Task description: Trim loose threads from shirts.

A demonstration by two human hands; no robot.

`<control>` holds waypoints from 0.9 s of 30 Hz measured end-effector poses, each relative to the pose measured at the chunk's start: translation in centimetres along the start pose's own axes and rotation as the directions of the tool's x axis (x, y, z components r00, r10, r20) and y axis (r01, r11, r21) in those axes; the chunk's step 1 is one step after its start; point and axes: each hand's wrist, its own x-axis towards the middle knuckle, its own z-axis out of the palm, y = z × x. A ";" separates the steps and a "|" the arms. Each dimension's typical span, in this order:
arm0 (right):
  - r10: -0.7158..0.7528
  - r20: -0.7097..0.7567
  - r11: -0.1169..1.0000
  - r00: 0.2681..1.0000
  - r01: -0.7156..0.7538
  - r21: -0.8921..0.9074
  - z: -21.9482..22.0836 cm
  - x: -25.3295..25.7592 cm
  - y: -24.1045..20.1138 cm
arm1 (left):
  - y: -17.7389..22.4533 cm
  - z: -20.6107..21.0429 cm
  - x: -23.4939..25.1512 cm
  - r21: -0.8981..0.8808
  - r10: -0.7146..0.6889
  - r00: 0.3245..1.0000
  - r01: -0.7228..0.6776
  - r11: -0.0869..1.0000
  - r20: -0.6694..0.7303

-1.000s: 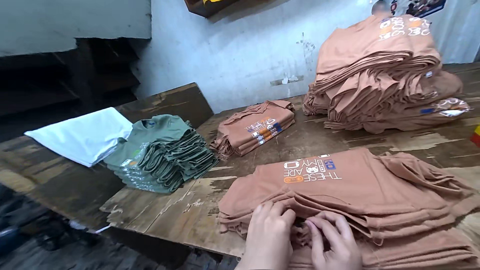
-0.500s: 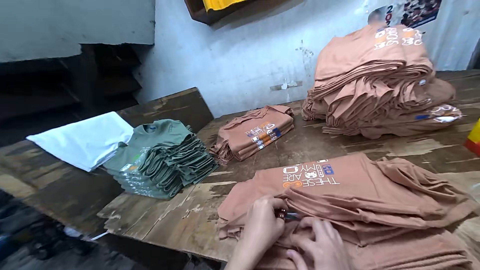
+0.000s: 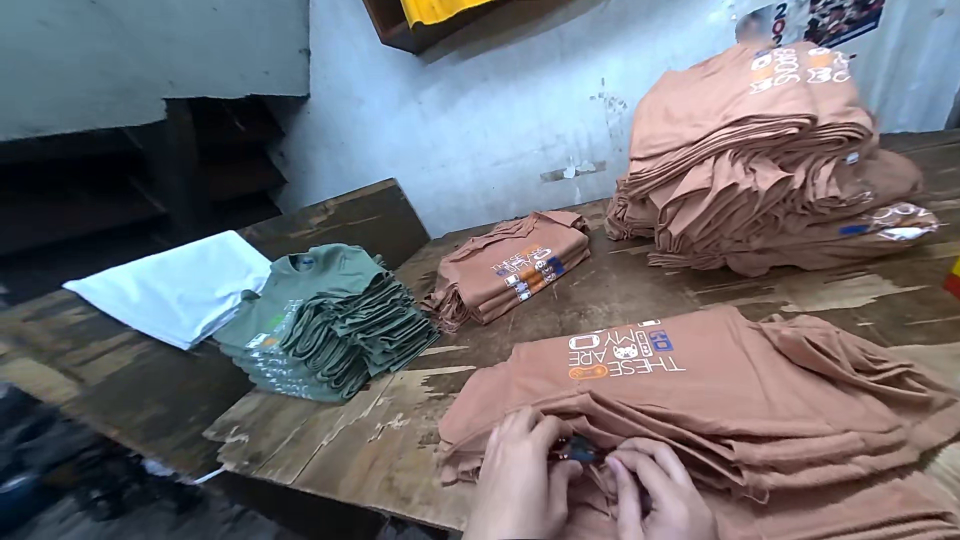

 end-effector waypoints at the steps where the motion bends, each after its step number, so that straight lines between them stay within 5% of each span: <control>1: -0.013 -0.023 1.000 1.000 0.012 -0.015 0.2 0.0 0.0 | 0.4 -0.2 -0.1 0.065 0.058 0.998 -0.057 0.996 -0.020; 5: -0.074 -0.058 0.997 0.996 0.072 -0.041 0.4 -0.3 0.4 | 1.2 0.9 -0.1 0.241 0.187 0.981 -0.169 0.956 -0.054; 10: -0.186 -0.028 0.982 0.982 0.187 0.033 -0.8 -1.7 1.7 | 0.9 0.8 -0.3 0.203 0.183 0.982 -0.172 0.964 -0.035; 16: -0.156 0.194 0.976 0.968 0.181 -0.121 -2.3 -3.0 1.6 | 0.4 1.2 0.3 0.147 0.121 0.989 -0.132 0.980 0.081; 19: -0.030 0.406 0.985 0.913 0.096 -0.145 -3.3 -2.1 0.1 | -0.4 3.0 2.4 0.139 0.074 0.983 -0.051 0.989 -0.166; 22: 0.035 0.668 0.999 0.743 -0.023 -0.027 -5.8 0.3 -0.1 | -2.8 5.7 5.0 0.150 0.240 0.889 -0.196 0.969 -0.390; 24: 0.070 0.619 0.998 0.782 -0.056 -0.041 -6.3 1.3 -0.4 | -3.6 6.4 5.7 0.119 0.277 0.915 -0.253 0.960 -0.295; 27: 0.075 0.451 0.959 0.889 0.060 -0.276 -4.3 2.1 0.1 | -3.2 5.1 6.1 0.003 0.134 0.990 -0.134 0.991 -0.053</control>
